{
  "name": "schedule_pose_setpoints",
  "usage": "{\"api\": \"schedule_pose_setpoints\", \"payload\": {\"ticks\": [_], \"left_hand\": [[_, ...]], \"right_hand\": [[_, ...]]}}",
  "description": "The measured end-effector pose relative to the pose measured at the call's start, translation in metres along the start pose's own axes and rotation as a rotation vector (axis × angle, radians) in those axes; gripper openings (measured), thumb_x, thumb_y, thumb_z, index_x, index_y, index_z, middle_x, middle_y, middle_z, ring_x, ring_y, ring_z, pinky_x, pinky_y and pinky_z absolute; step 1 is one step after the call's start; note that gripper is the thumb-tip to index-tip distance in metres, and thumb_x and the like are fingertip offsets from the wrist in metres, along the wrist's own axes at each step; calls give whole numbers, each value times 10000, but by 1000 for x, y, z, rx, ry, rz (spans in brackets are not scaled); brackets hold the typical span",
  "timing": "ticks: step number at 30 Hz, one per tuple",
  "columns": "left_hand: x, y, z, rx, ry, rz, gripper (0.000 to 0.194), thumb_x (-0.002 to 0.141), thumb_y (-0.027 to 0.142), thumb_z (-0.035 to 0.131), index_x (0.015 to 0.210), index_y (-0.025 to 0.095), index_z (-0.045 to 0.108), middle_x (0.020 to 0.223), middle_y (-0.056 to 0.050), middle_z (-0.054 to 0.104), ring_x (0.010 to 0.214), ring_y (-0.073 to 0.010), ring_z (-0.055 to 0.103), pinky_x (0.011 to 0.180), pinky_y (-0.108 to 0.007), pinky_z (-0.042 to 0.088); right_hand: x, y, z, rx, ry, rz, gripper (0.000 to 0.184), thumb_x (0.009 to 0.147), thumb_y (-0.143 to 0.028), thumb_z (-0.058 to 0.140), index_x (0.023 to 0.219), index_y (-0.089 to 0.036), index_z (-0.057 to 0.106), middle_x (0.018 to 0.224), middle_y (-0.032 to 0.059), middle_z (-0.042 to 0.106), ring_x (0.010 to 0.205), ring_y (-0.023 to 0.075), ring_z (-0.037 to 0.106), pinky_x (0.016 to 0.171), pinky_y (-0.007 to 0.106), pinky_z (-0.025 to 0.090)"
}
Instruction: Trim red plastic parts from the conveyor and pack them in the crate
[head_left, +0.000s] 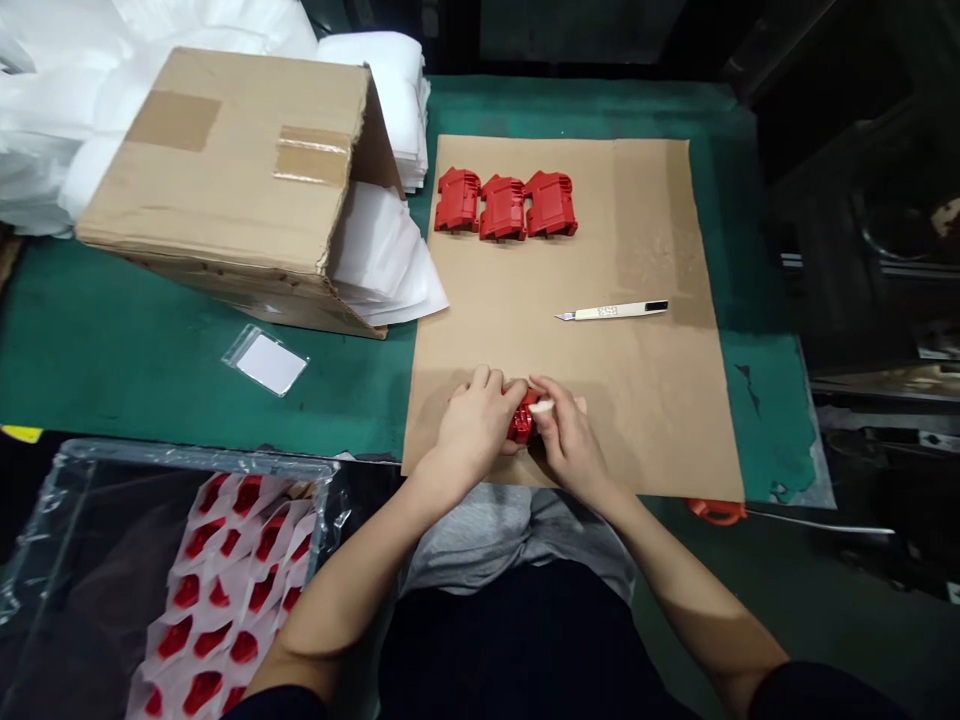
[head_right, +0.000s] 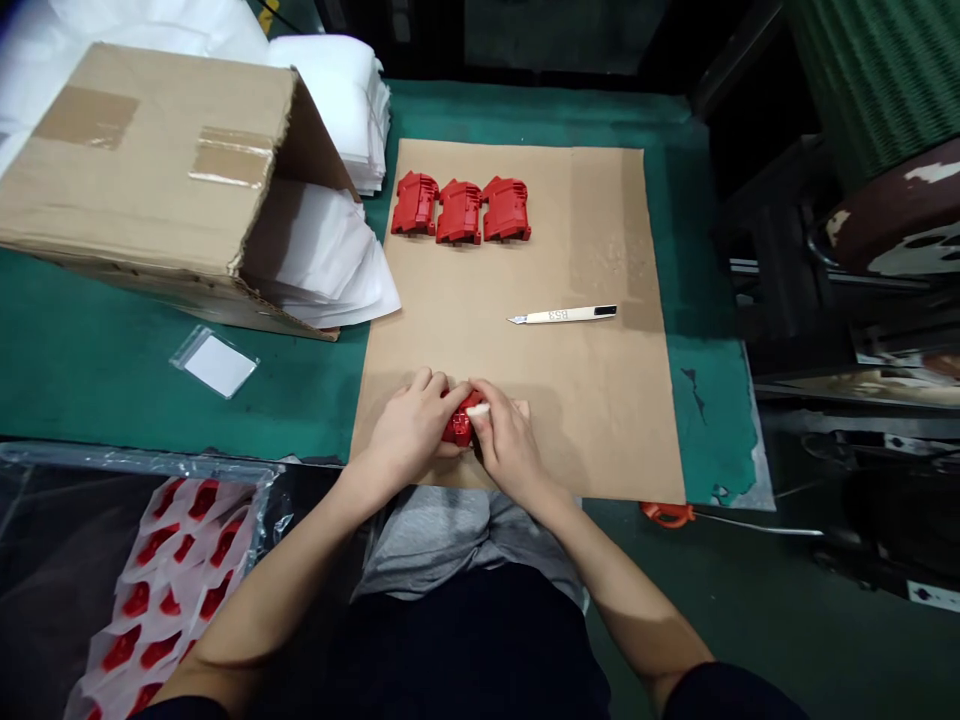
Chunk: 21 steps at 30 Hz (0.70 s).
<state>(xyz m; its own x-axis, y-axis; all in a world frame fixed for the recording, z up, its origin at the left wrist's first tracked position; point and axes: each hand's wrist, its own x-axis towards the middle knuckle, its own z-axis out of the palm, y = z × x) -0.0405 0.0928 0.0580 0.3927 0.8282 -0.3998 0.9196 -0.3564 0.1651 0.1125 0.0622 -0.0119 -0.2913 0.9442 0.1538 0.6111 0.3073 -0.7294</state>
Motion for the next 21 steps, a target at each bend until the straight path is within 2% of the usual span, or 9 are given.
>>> {"api": "schedule_pose_setpoints", "payload": {"ticks": [5,12,15,18,21], "left_hand": [[0,1,0,-17,-5,-25,605,723,334,807,1234,213,507,1119,-94,587,1071,-268,517,804,-352,515],[0,1,-1,10,-15,-24,645,730,347,797,1279,206,489,1132,-99,581,1083,-273,514,817,-353,509],[0,1,0,5,-13,-12,608,735,353,791,1250,202,507,1117,-96,581,1072,-269,514,809,-345,504],[0,1,1,20,8,-8,634,728,351,796,1265,200,497,1122,-96,581,1075,-268,510,826,-352,503],[-2,1,0,17,5,-28,649,729,353,793,1284,210,490,1124,-95,584,1076,-273,512,816,-353,509]], "right_hand": [[-4,-1,5,-20,68,45,464,1024,-436,193,1359,-208,418,1246,149,616,1067,239,614,885,412,465],[-1,-1,3,-75,73,0,461,1029,-425,185,1330,-191,443,1258,157,617,1054,240,625,869,404,448],[-1,-1,0,-82,27,15,457,1027,-409,186,1339,-190,439,1223,153,636,1005,237,637,852,399,448],[3,-2,-3,-78,11,-36,426,1025,-385,219,1321,-183,450,1231,152,639,1038,246,630,865,400,435],[5,-2,-2,-61,60,-77,405,1030,-355,224,1319,-165,436,1240,157,639,1071,241,623,857,386,429]]}}
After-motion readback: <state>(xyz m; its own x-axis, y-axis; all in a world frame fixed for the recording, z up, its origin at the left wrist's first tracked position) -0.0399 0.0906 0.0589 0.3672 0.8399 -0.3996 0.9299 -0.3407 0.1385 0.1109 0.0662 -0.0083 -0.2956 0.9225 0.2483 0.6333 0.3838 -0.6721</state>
